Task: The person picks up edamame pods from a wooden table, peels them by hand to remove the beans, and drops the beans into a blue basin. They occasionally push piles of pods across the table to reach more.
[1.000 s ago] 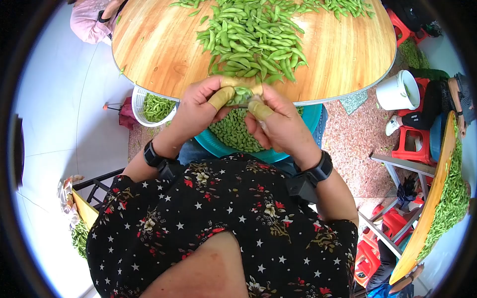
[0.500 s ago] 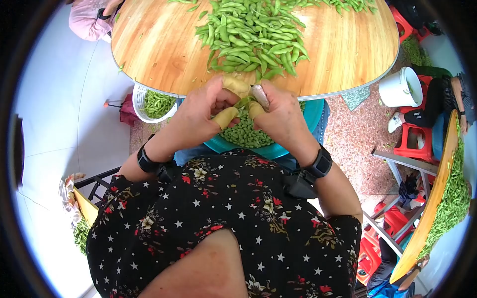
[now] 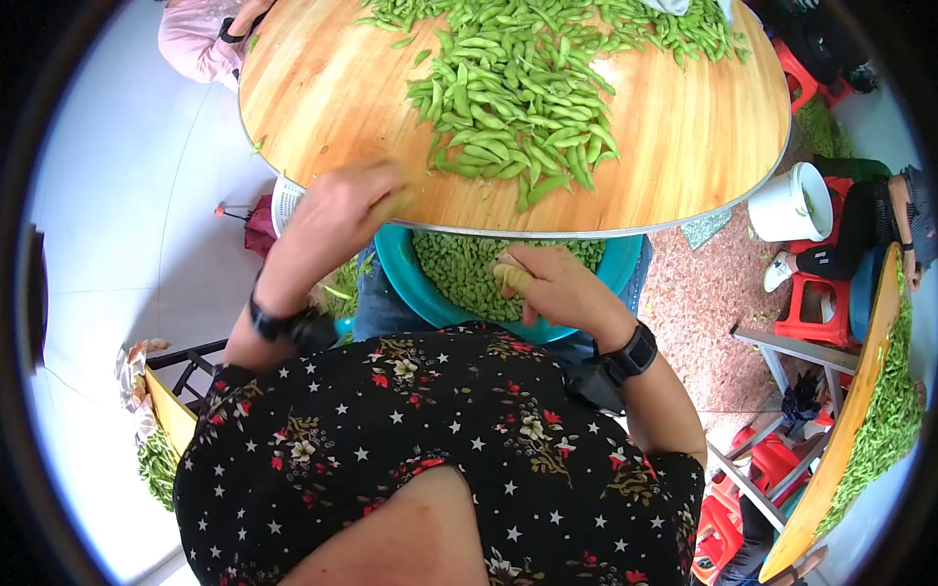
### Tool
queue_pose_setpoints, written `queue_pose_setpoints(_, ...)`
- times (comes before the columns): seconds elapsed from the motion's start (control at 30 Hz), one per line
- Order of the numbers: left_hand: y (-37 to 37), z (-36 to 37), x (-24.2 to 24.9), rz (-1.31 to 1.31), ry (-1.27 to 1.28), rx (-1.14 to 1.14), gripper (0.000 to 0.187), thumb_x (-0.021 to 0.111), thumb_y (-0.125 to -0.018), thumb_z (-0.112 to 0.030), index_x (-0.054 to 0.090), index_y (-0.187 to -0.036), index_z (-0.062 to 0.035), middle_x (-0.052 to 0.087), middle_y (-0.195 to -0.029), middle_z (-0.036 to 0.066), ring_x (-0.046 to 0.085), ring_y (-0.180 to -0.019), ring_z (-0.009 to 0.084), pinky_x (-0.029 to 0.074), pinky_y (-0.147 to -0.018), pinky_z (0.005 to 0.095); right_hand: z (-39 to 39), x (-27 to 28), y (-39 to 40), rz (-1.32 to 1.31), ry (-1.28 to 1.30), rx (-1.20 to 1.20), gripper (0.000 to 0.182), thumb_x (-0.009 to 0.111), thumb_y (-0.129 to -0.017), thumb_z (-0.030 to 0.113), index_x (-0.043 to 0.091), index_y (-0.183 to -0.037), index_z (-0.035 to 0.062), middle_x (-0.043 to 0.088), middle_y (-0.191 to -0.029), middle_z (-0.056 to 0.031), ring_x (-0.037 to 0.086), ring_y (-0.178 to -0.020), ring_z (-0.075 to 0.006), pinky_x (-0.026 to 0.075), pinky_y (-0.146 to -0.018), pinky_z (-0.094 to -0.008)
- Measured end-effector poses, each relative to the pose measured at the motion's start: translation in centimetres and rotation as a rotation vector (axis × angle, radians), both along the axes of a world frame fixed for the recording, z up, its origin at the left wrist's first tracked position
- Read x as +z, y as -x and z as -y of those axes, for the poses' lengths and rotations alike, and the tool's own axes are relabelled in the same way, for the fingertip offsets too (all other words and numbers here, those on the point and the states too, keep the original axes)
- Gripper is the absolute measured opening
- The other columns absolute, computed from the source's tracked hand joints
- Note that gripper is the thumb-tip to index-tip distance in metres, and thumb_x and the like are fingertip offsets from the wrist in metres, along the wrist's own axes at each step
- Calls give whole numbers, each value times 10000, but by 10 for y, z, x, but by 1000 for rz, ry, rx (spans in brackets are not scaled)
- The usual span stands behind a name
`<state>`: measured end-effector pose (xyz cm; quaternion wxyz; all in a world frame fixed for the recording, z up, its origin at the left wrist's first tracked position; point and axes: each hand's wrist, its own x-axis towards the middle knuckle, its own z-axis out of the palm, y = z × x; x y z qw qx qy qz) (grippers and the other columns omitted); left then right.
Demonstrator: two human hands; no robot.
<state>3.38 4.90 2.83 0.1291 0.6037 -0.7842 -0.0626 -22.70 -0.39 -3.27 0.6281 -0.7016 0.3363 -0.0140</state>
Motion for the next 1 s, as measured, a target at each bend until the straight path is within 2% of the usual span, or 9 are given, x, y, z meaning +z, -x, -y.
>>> queue_pose_setpoints(0.07,14,38,-21,-229,321,-123,238,629,-833,-140,645,-1045,-35,640,-858,138,622,-792,344,508,-723,410,2,10,-1,-32,-129,-76,241,489,-964,255,582,-1032,43,553,-723,-33,527,-478,-99,409,-404,-243)
queue_pose_setpoints(0.23,28,82,-47,-207,279,-143,213,628,-844,-114,640,-1036,-23,646,-883,142,624,-832,352,515,-730,396,-2,26,4,48,-133,-122,272,490,-969,235,582,-1130,36,551,-720,-11,507,-471,-58,392,-408,-202)
queue_pose_setpoints(0.33,25,83,-45,-333,202,-157,203,644,-840,-119,642,-1015,-16,646,-892,148,619,-829,361,515,-731,391,3,25,3,110,-140,-198,288,475,-984,232,577,-1162,30,555,-717,-7,509,-476,-56,389,-410,-197)
queue_pose_setpoints(0.43,34,63,-33,-355,254,-87,216,638,-858,-95,647,-1057,-12,671,-904,130,658,-811,294,528,-728,351,9,26,-11,274,-110,-347,246,446,-1002,224,556,-1118,37,558,-716,-8,508,-473,-60,384,-405,-198)
queue_pose_setpoints(0.5,47,44,-30,-696,152,-46,253,607,-889,-71,636,-1134,-14,697,-937,110,678,-824,191,534,-739,299,10,28,-22,380,-75,-442,218,427,-1011,218,537,-1082,44,558,-716,-10,505,-470,-63,380,-400,-198)
queue_pose_setpoints(0.53,51,38,-34,-727,167,-75,290,565,-920,-58,611,-1203,-12,702,-930,78,659,-838,117,525,-746,257,10,28,-27,436,-97,-446,196,412,-1014,202,513,-1092,54,558,-718,-15,494,-462,-64,371,-394,-198)
queue_pose_setpoints(0.63,57,28,-31,-928,77,-45,290,547,-930,-56,607,-1209,-5,685,-887,59,642,-795,112,515,-736,246,9,26,-33,537,-165,-442,189,387,-1018,176,475,-1147,71,556,-723,-21,468,-445,-64,352,-382,-196)
queue_pose_setpoints(0.87,56,29,-29,-901,108,-81,296,527,-934,-47,602,-1216,0,672,-870,48,617,-763,102,509,-724,244,5,28,-31,608,-243,-463,212,382,-1022,165,465,-1204,96,550,-725,-17,441,-435,-59,327,-374,-192)
queue_pose_setpoints(1.0,56,30,-28,-852,131,-118,301,521,-928,-33,599,-1216,3,689,-978,86,625,-770,116,519,-735,252,4,31,-28,573,-240,-468,210,389,-1021,164,465,-1207,102,548,-719,-13,435,-435,-58,324,-372,-194)
